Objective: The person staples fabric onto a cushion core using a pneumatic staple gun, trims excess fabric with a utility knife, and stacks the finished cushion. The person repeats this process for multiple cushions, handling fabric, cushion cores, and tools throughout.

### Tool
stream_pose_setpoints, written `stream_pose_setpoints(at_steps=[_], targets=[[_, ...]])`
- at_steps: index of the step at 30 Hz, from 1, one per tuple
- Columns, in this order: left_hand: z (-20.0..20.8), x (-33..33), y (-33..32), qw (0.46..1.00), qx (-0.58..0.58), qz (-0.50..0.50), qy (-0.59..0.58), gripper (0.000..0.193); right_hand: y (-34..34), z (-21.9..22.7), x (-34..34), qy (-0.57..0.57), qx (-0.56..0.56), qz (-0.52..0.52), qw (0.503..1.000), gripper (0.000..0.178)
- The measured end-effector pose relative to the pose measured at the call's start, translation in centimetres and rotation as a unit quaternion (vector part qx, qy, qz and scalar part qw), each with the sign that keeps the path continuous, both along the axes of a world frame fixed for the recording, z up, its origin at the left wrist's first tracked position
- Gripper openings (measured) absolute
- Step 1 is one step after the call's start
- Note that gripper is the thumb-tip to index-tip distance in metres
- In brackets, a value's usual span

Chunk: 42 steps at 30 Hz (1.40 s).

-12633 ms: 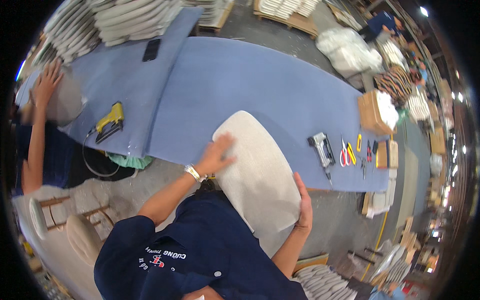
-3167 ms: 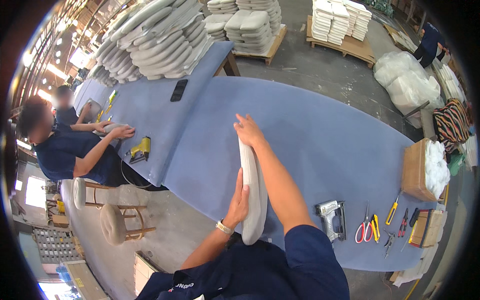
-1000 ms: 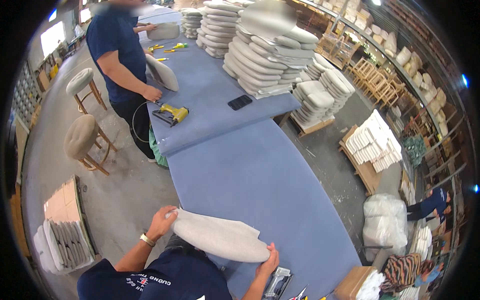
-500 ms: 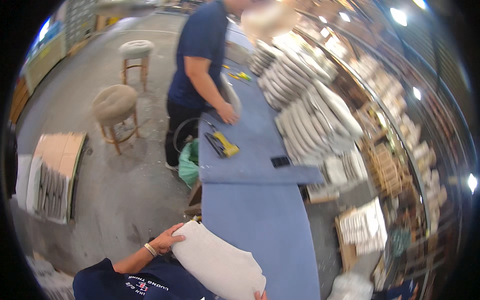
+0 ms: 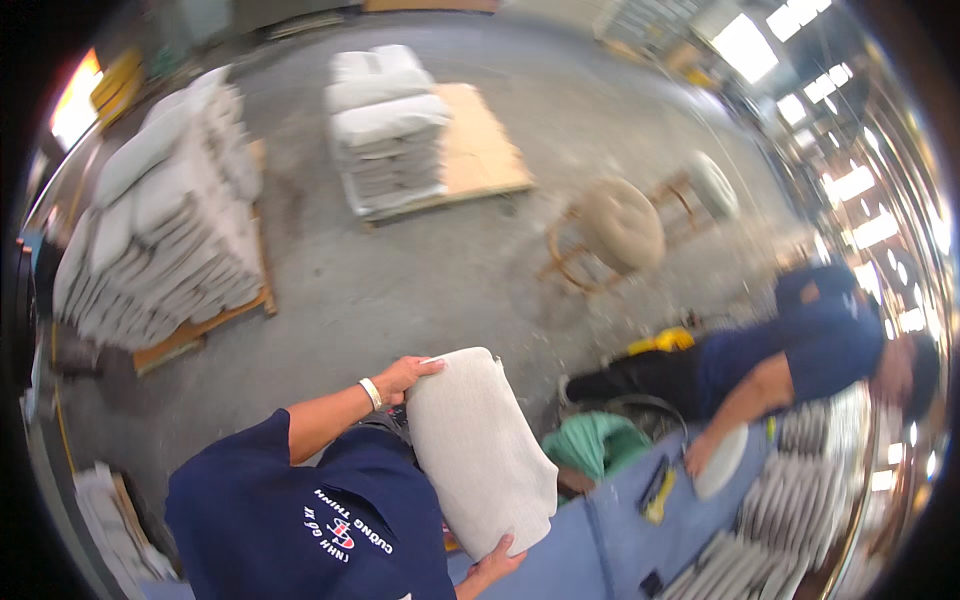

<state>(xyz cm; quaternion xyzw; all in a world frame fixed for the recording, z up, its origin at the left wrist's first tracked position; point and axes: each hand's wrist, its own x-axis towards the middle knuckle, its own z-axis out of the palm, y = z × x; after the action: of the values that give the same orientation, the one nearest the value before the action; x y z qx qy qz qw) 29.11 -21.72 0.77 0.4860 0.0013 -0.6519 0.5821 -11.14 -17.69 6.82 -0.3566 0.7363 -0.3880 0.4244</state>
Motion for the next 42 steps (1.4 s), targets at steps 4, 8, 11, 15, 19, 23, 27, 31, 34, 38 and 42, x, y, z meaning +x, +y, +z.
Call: stream_pose_setpoints(at_steps=[4,8,11,15,19,23,27,31,34,38,42], targets=[[-1.1,0.9,7.7,0.989,0.023,0.149,-0.009,0.056,-5.2,-0.7,0.7,-0.024,-0.034,0.172,0.984,0.055],[-0.9,0.0,15.2,0.962,0.105,0.206,-0.147,0.063,-9.8,-4.9,2.1,-0.012,-0.032,0.285,0.958,0.057],[1.0,-1.3,21.3,0.953,0.168,0.223,-0.118,0.071,-11.2,-7.5,3.5,-0.007,-0.035,0.384,0.923,0.058],[1.2,-2.5,29.1,0.938,0.205,0.247,-0.135,0.075,-8.0,-11.0,6.7,-0.066,0.004,0.442,0.895,0.057],[1.3,-1.1,33.2,0.903,0.240,0.278,-0.223,0.071,-4.0,-13.0,9.8,-0.115,0.042,0.431,0.894,0.058],[0.3,0.0,37.8,0.869,0.237,0.357,-0.248,0.064,-2.0,-9.6,16.0,-0.096,0.070,0.486,0.866,0.058],[4.1,2.7,42.1,0.794,0.233,0.483,-0.287,0.063,-0.2,-3.9,26.9,-0.142,-0.018,0.555,0.819,0.061],[9.1,13.3,49.0,0.615,0.150,0.607,-0.481,0.065,4.6,1.5,43.1,-0.159,-0.146,0.629,0.746,0.057],[15.7,24.0,55.9,0.507,0.119,0.572,-0.634,0.065,11.4,7.9,57.5,-0.272,-0.186,0.642,0.692,0.065],[21.7,36.3,63.6,0.429,0.113,0.585,-0.679,0.063,19.1,13.9,73.0,-0.331,-0.236,0.634,0.658,0.069],[19.9,46.4,69.0,0.415,0.140,0.603,-0.667,0.061,23.9,13.4,85.7,-0.271,-0.287,0.675,0.624,0.069]])
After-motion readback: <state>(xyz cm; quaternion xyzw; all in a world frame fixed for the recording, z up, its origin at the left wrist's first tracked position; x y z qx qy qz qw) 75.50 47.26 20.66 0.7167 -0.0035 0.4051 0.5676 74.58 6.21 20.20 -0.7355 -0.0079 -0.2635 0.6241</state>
